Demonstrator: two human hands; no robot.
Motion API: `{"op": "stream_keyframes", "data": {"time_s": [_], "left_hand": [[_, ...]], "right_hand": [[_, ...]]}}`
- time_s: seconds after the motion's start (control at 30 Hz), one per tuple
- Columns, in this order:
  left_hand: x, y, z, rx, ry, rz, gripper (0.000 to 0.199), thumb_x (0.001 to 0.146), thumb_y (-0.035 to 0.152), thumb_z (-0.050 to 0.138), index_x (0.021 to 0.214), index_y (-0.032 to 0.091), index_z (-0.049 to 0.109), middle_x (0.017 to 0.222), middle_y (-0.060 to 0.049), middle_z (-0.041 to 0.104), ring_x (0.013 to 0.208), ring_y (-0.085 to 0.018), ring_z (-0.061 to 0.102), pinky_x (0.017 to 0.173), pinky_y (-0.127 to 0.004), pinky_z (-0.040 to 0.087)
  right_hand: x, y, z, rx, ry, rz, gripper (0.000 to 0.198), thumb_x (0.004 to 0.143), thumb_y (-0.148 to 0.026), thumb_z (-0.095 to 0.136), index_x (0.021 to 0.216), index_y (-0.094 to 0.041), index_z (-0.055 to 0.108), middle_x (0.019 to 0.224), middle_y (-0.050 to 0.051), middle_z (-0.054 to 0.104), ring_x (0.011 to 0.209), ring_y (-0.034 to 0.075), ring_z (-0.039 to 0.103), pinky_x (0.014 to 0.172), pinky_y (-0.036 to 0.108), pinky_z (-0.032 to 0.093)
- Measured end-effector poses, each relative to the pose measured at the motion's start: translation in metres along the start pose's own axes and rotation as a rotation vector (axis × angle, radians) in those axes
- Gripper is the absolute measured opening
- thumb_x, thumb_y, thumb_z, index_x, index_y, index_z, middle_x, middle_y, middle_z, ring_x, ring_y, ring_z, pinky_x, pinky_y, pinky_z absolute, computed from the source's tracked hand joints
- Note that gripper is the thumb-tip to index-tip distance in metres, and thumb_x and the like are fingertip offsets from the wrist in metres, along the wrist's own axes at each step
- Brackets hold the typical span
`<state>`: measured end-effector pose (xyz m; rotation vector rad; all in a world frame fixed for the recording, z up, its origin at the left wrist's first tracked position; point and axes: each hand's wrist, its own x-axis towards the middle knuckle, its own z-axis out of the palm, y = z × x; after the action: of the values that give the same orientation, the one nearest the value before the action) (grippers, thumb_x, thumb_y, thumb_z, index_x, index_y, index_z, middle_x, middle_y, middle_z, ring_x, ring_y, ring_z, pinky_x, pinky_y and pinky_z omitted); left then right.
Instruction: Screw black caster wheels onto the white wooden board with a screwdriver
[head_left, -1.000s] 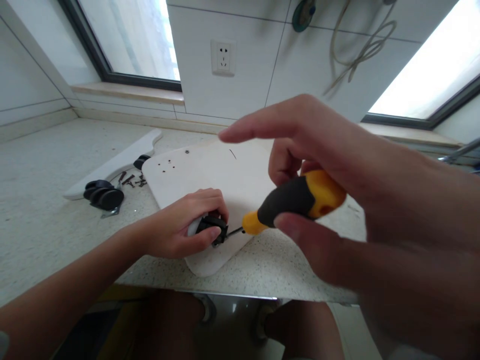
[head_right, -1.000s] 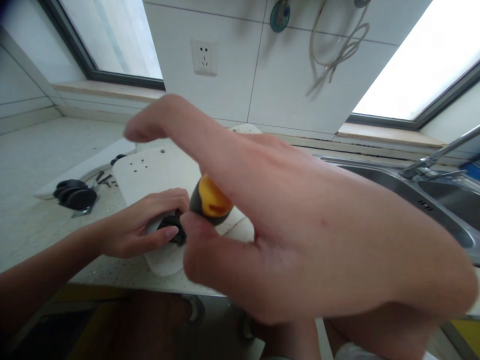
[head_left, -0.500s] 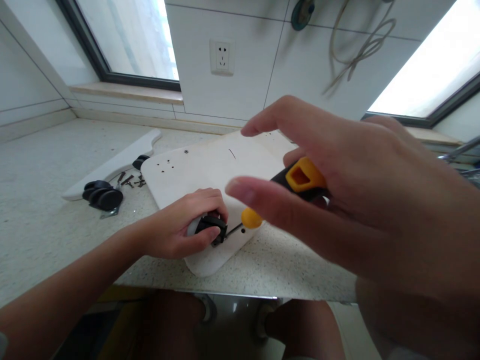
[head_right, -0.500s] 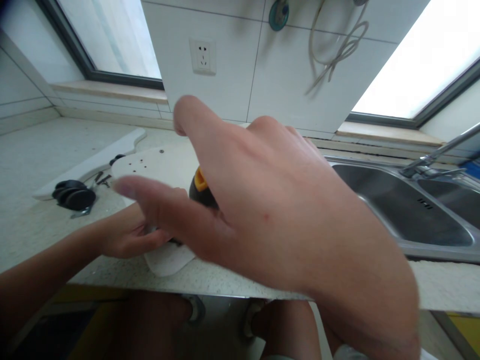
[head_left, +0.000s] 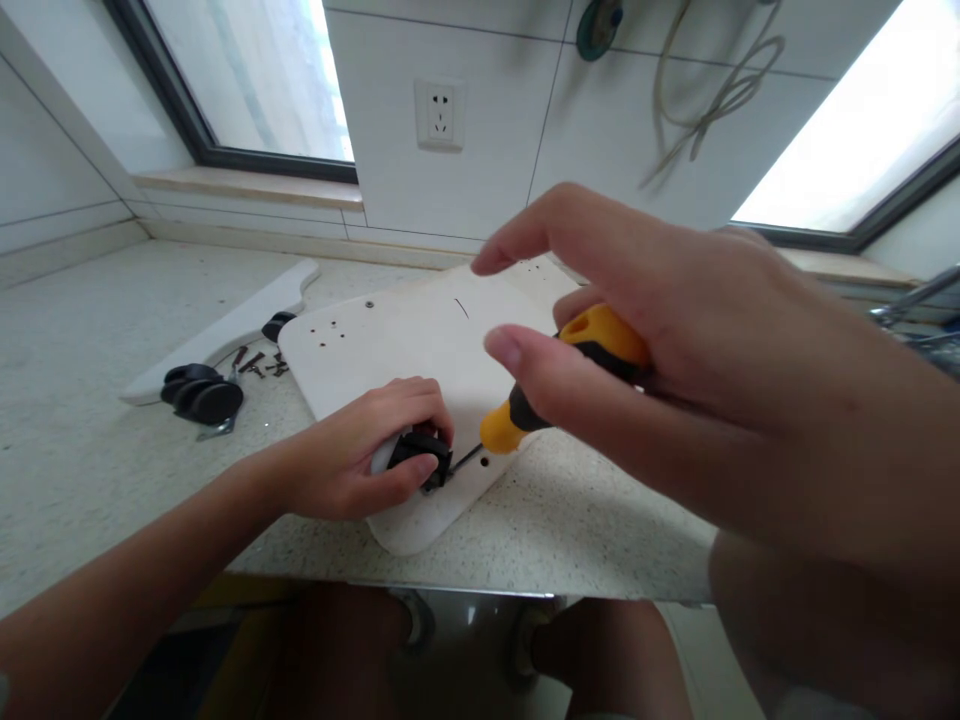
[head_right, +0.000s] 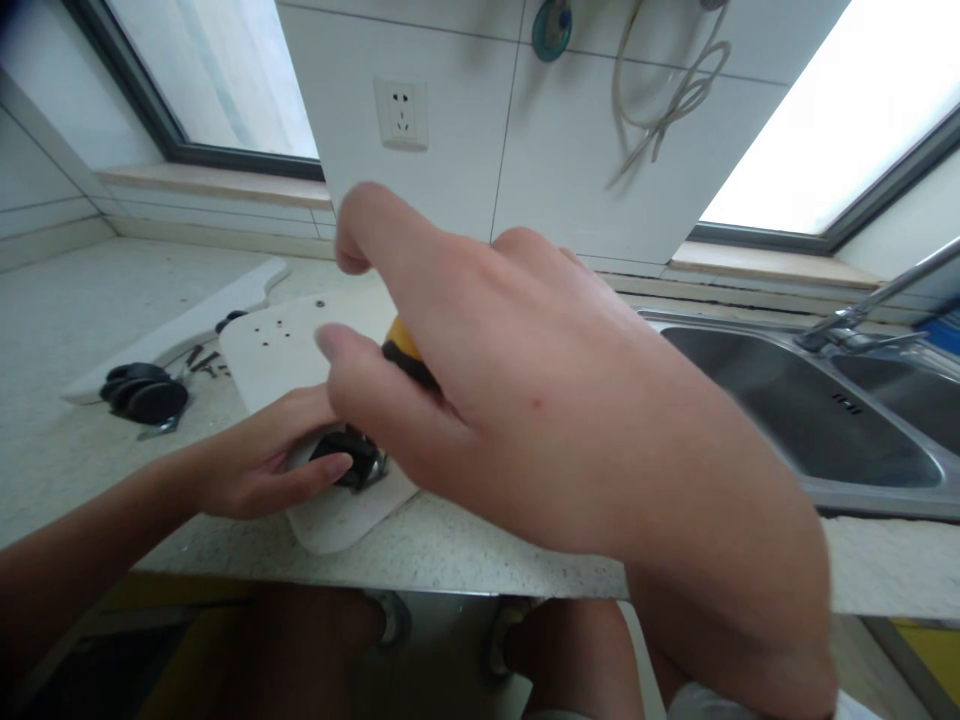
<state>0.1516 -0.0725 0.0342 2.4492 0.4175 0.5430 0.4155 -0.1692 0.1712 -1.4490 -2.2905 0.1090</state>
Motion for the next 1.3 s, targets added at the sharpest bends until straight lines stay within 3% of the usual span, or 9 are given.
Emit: {"op": "stream_keyframes", "data": {"time_s": [0.1, 0.27, 0.47, 0.57, 0.63, 0.8, 1.0, 1.13, 1.3], "left_hand": [[0.001, 0.000, -0.001, -0.003, -0.019, 0.006, 0.025, 0.109, 0.049, 0.059, 0.107, 0.024, 0.065, 0.102, -0.005, 0.070, 0.094, -0.024, 0.065, 0.090, -0.041, 0.054], [0.001, -0.002, -0.001, 0.013, 0.002, 0.037, 0.023, 0.109, 0.046, 0.060, 0.111, 0.024, 0.065, 0.106, -0.006, 0.073, 0.098, -0.025, 0.068, 0.092, -0.041, 0.055], [0.000, -0.004, 0.000, 0.001, -0.015, 0.025, 0.026, 0.109, 0.049, 0.058, 0.109, 0.024, 0.066, 0.104, -0.006, 0.071, 0.096, -0.026, 0.066, 0.089, -0.041, 0.054], [0.000, -0.003, 0.000, 0.003, 0.006, 0.045, 0.025, 0.110, 0.046, 0.057, 0.109, 0.023, 0.066, 0.104, -0.006, 0.073, 0.094, -0.024, 0.066, 0.090, -0.040, 0.054], [0.000, -0.002, 0.000, 0.012, 0.011, 0.038, 0.024, 0.111, 0.045, 0.057, 0.111, 0.023, 0.066, 0.108, -0.006, 0.075, 0.096, -0.024, 0.068, 0.092, -0.040, 0.055], [0.000, -0.002, 0.000, 0.007, -0.007, 0.019, 0.024, 0.109, 0.046, 0.057, 0.109, 0.024, 0.066, 0.103, -0.006, 0.072, 0.096, -0.025, 0.067, 0.091, -0.041, 0.054], [0.000, -0.004, 0.001, 0.025, 0.007, 0.060, 0.024, 0.107, 0.048, 0.066, 0.116, 0.026, 0.066, 0.108, -0.004, 0.073, 0.102, -0.026, 0.070, 0.096, -0.042, 0.054], [0.001, -0.002, 0.004, 0.102, -0.049, -0.015, 0.043, 0.092, 0.053, 0.086, 0.121, 0.026, 0.068, 0.114, -0.004, 0.076, 0.109, -0.030, 0.070, 0.102, -0.047, 0.051], [0.003, 0.000, 0.011, 0.114, -0.093, -0.015, 0.031, 0.092, 0.037, 0.083, 0.119, 0.030, 0.069, 0.110, 0.000, 0.079, 0.106, -0.027, 0.072, 0.106, -0.047, 0.047]], "right_hand": [[-0.004, -0.004, -0.005, 0.051, -0.064, -0.099, 0.060, 0.099, -0.040, 0.071, 0.154, -0.047, 0.049, 0.078, -0.008, 0.070, 0.053, 0.017, 0.056, 0.045, 0.035, 0.042], [-0.002, -0.009, -0.001, -0.073, 0.038, 0.072, 0.049, 0.111, -0.074, 0.043, 0.134, -0.040, 0.068, 0.074, -0.001, 0.069, 0.057, 0.020, 0.058, 0.047, 0.038, 0.038], [-0.012, -0.011, -0.004, 0.029, -0.036, -0.002, 0.057, 0.101, -0.036, 0.064, 0.155, -0.052, 0.056, 0.095, -0.003, 0.073, 0.075, 0.021, 0.067, 0.053, 0.036, 0.044], [-0.010, -0.007, 0.000, -0.038, 0.066, -0.011, 0.031, 0.110, -0.059, 0.056, 0.129, -0.044, 0.075, 0.087, -0.001, 0.072, 0.065, 0.021, 0.061, 0.047, 0.038, 0.037], [-0.007, -0.003, 0.004, -0.071, 0.133, 0.015, 0.041, 0.111, -0.067, 0.048, 0.111, -0.039, 0.078, 0.083, 0.001, 0.072, 0.064, 0.023, 0.060, 0.047, 0.039, 0.036], [-0.005, 0.004, 0.000, 0.072, 0.017, -0.052, 0.052, 0.096, -0.052, 0.077, 0.147, -0.046, 0.068, 0.087, -0.003, 0.073, 0.069, 0.021, 0.066, 0.047, 0.033, 0.041], [0.001, 0.000, 0.005, -0.017, 0.178, 0.036, 0.043, 0.100, -0.073, 0.068, 0.115, -0.036, 0.083, 0.077, 0.003, 0.071, 0.068, 0.023, 0.064, 0.043, 0.034, 0.031], [0.001, 0.007, 0.005, 0.045, 0.089, -0.038, 0.048, 0.092, -0.058, 0.081, 0.138, -0.041, 0.077, 0.087, -0.001, 0.074, 0.071, 0.022, 0.067, 0.049, 0.033, 0.043], [-0.012, 0.014, -0.002, 0.072, -0.062, -0.177, 0.078, 0.087, -0.039, 0.090, 0.155, -0.060, 0.059, 0.107, -0.008, 0.079, 0.077, 0.019, 0.074, 0.052, 0.033, 0.054]]}}
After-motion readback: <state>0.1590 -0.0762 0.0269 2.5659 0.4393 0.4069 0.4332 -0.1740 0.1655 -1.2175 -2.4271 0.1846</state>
